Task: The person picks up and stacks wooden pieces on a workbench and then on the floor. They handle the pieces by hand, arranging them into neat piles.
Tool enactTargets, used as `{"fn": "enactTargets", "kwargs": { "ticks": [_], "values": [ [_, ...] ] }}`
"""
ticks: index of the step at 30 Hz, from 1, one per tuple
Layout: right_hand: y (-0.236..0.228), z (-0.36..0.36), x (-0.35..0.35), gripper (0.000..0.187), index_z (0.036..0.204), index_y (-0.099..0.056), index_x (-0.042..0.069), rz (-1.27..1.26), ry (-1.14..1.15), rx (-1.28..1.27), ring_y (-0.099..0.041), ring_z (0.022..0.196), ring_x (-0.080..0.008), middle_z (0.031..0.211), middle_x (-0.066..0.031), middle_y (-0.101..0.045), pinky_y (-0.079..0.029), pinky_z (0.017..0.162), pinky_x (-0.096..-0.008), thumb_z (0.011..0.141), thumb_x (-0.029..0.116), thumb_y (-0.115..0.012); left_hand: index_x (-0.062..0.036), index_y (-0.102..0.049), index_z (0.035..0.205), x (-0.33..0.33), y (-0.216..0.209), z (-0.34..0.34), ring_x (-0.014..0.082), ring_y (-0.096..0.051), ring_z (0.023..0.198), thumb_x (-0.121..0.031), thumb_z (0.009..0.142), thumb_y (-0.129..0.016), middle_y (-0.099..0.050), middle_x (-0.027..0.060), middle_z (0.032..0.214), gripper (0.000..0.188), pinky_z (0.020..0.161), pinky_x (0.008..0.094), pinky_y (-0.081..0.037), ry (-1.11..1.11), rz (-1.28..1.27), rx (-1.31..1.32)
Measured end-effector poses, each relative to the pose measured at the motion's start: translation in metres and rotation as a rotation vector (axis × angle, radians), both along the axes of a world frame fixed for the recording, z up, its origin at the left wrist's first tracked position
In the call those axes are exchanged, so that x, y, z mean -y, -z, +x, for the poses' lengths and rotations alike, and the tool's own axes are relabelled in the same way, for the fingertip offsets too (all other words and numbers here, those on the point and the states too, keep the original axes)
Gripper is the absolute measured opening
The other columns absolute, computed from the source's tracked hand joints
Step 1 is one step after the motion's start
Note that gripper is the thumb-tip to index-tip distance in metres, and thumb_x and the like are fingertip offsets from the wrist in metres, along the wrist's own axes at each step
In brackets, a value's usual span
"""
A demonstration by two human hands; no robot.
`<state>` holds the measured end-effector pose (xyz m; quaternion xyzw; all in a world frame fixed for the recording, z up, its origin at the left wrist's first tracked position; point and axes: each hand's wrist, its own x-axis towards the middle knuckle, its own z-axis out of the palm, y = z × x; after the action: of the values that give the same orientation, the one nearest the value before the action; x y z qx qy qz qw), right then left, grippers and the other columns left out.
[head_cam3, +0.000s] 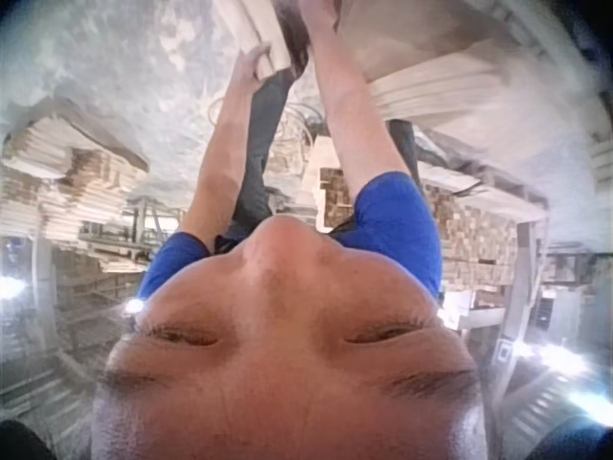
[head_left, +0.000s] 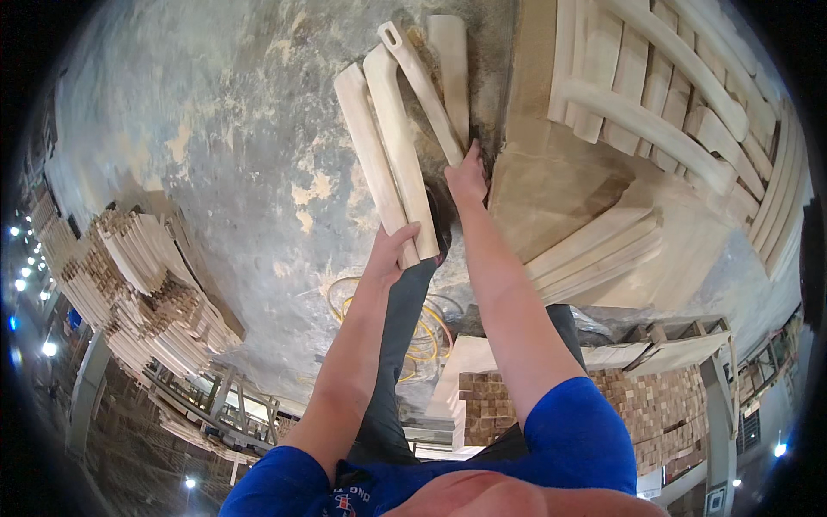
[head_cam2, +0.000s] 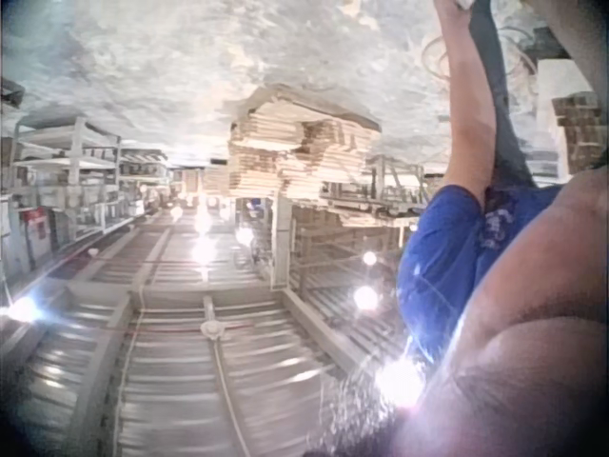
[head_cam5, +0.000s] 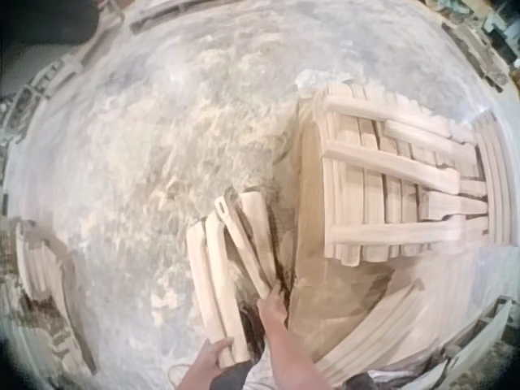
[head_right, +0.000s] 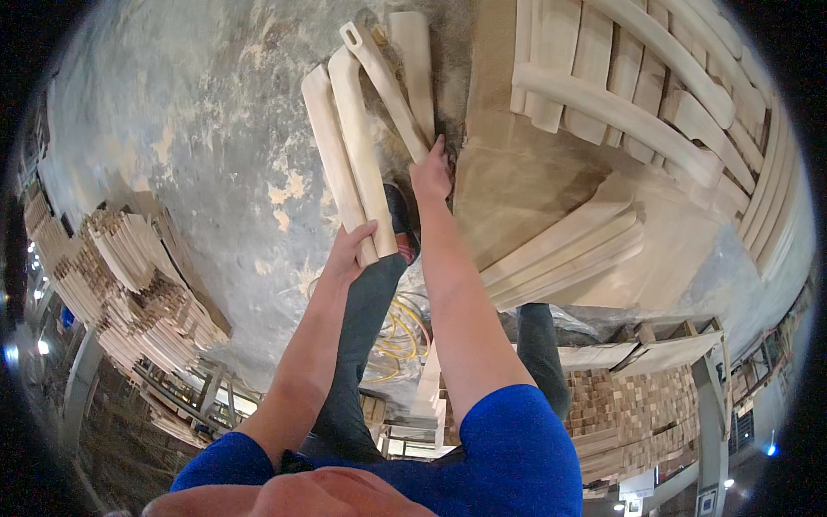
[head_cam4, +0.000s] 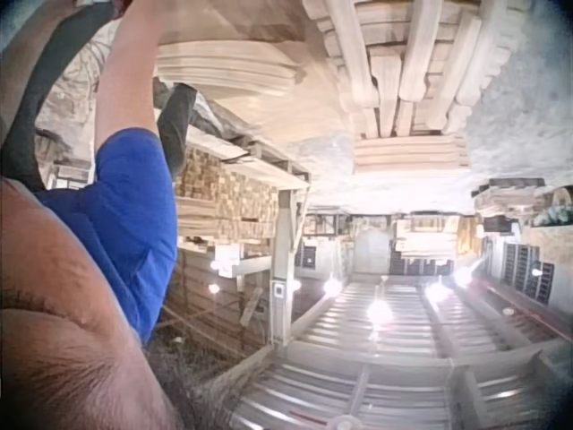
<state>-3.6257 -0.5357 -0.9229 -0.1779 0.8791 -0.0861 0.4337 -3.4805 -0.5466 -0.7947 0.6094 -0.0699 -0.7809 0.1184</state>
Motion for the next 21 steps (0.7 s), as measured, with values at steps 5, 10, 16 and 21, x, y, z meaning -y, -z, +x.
{"fn": "enactTargets", "kwargs": {
  "ticks": [5, 10, 16, 21],
  "values": [
    [-0.016, 0.016, -0.005, 0.048, 0.118, -0.046, 0.002, -0.411, 0.324, 0.339, -0.059, 0.073, -0.0252, 0.089, -0.015, -0.059, -0.05, 0.065, -0.0357, 0.075, 0.016, -0.062, 0.0016, -0.041, 0.118, 0.002, 0.013, 0.01, 0.0215, -0.061, 0.086, -0.005, 0.07, -0.071, -0.058, 0.0125, 0.1, 0.056, 0.073, 0.0343, -0.052, 0.166, -0.218, 0.28],
    [-0.076, 0.035, -0.032, 0.038, 0.107, -0.05, 0.0, -0.377, 0.502, 0.777, -0.056, 0.06, -0.014, 0.08, -0.0075, -0.057, -0.048, 0.052, -0.028, 0.076, 0.015, -0.067, 0.0005, -0.042, 0.114, -0.001, 0.004, 0.017, 0.0259, -0.061, 0.089, -0.016, 0.07, -0.071, -0.059, 0.0183, 0.1, 0.054, 0.075, 0.036, -0.049, 0.443, -0.421, 0.625],
    [-0.108, 0.034, -0.014, 0.06, 0.129, -0.04, 0.001, -0.344, 0.75, 1.099, -0.054, 0.097, -0.0196, 0.113, -0.0115, -0.055, -0.044, 0.083, -0.0302, 0.078, 0.018, -0.065, 0.0004, -0.042, 0.11, -0.005, -0.012, -0.003, 0.0327, -0.061, 0.09, -0.023, 0.081, -0.06, -0.059, 0.0228, 0.098, 0.041, 0.077, 0.0397, -0.047, 0.478, -0.536, 0.657],
    [-0.088, -0.003, -0.009, 0.059, 0.125, -0.039, -0.001, -0.311, 0.345, 0.652, -0.056, 0.095, -0.0234, 0.107, -0.016, -0.057, -0.046, 0.083, -0.0337, 0.075, 0.019, -0.062, -0.0015, -0.038, 0.117, 0.021, -0.034, -0.039, 0.035, -0.062, 0.084, -0.02, 0.084, -0.057, -0.06, 0.0257, 0.093, 0.042, 0.071, 0.0412, -0.047, 0.459, -0.304, 0.638]
  ]
}}
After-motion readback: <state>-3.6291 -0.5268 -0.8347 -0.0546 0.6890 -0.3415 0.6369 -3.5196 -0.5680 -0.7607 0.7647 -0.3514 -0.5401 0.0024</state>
